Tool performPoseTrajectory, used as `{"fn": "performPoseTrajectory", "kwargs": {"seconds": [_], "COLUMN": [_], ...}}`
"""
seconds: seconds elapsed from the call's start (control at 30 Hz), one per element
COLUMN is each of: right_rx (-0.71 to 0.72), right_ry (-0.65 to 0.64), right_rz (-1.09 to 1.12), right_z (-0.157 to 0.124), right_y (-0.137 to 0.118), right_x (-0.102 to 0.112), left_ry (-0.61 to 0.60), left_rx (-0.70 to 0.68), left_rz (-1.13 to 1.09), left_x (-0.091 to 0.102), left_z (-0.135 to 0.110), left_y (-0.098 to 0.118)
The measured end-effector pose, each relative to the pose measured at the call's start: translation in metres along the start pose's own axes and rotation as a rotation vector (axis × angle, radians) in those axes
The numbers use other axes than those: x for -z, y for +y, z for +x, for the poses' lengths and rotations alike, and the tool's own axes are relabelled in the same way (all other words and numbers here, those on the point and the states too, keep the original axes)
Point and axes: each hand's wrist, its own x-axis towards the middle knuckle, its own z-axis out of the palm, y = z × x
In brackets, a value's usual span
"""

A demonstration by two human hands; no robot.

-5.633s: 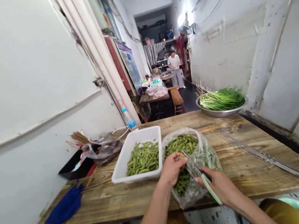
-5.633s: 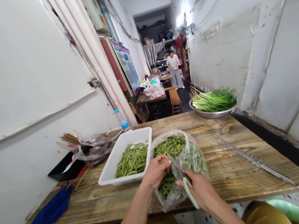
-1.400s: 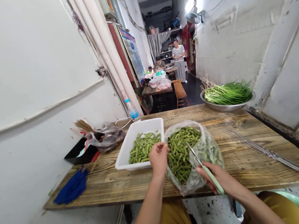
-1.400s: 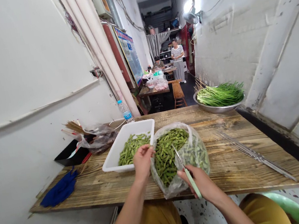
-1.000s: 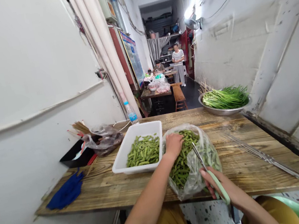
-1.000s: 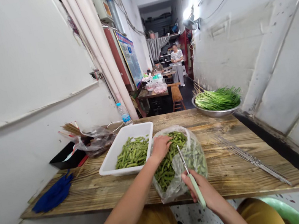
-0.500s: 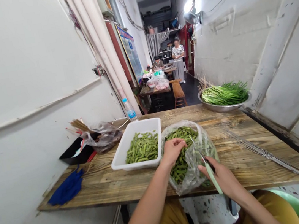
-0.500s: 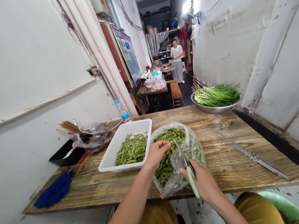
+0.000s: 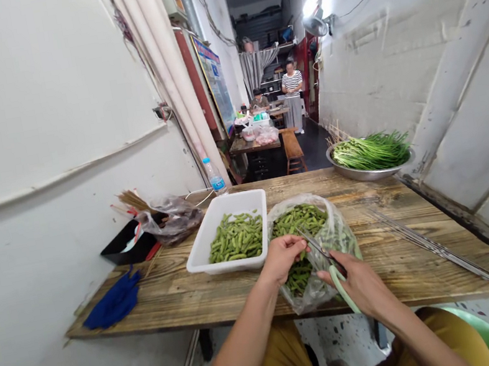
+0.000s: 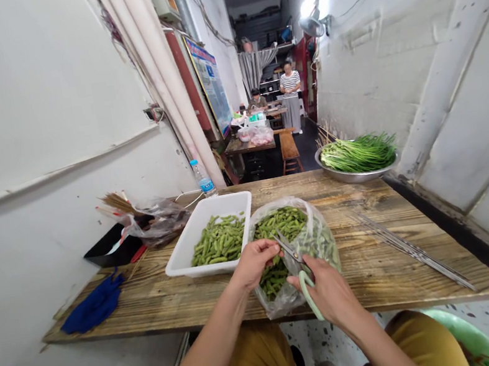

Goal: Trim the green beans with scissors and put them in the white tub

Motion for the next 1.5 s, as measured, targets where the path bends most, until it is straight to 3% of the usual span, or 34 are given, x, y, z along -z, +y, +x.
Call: {"fn": "performPoseTrajectory", "kwargs": {"seconds": [0.13, 0.23, 0.43, 0.53, 0.97, 1.1, 1.23, 1.3, 1.37, 1.43, 1.5], "right_rx": [-0.008, -0.032, -0.11, -0.156, -0.196, -0.314, -0.329, -0.337, -0.357, -0.358, -0.331], "right_ry": [-0.007, -0.005, -0.195, -0.285, -0.261, -0.287, -0.256, -0.262, -0.266, -0.258, -0.256], "right_rz": [0.045, 0.131, 0.527, 0.672, 0.673, 0.758, 0.845, 0.895, 0.924, 0.937, 0.934], "right_z": [0.0, 0.0, -0.009, -0.011, -0.003, 0.002, 0.0, -0.003, -0.006, -0.008, -0.01], "right_y": [0.002, 0.005, 0.003, 0.001, 0.002, 0.003, 0.004, 0.004, 0.004, 0.004, 0.004], "right_x": [-0.001, -0.002, -0.01, -0.015, -0.021, -0.026, -0.023, -0.02, -0.018, -0.017, -0.017], "left_ry": [-0.028, -0.032, 0.188, 0.284, 0.425, 0.496, 0.815, 0.809, 0.761, 0.601, 0.366], "left_rx": [0.055, 0.146, 0.019, -0.039, -0.178, -0.251, -0.479, -0.523, -0.517, -0.514, -0.508], "left_rz": [-0.055, -0.223, -0.421, -0.397, -0.124, 0.052, 0.52, 0.817, 1.04, 1.166, 1.21], "left_x": [0.004, 0.006, -0.006, -0.016, -0.027, -0.002, 0.054, 0.074, 0.076, 0.063, 0.041], "left_z": [0.001, 0.002, 0.0, -0.002, -0.008, -0.003, 0.005, 0.01, 0.018, 0.031, 0.049], "left_y": [-0.008, -0.011, -0.013, -0.016, -0.034, -0.03, -0.009, 0.0, 0.003, 0.0, -0.005]}}
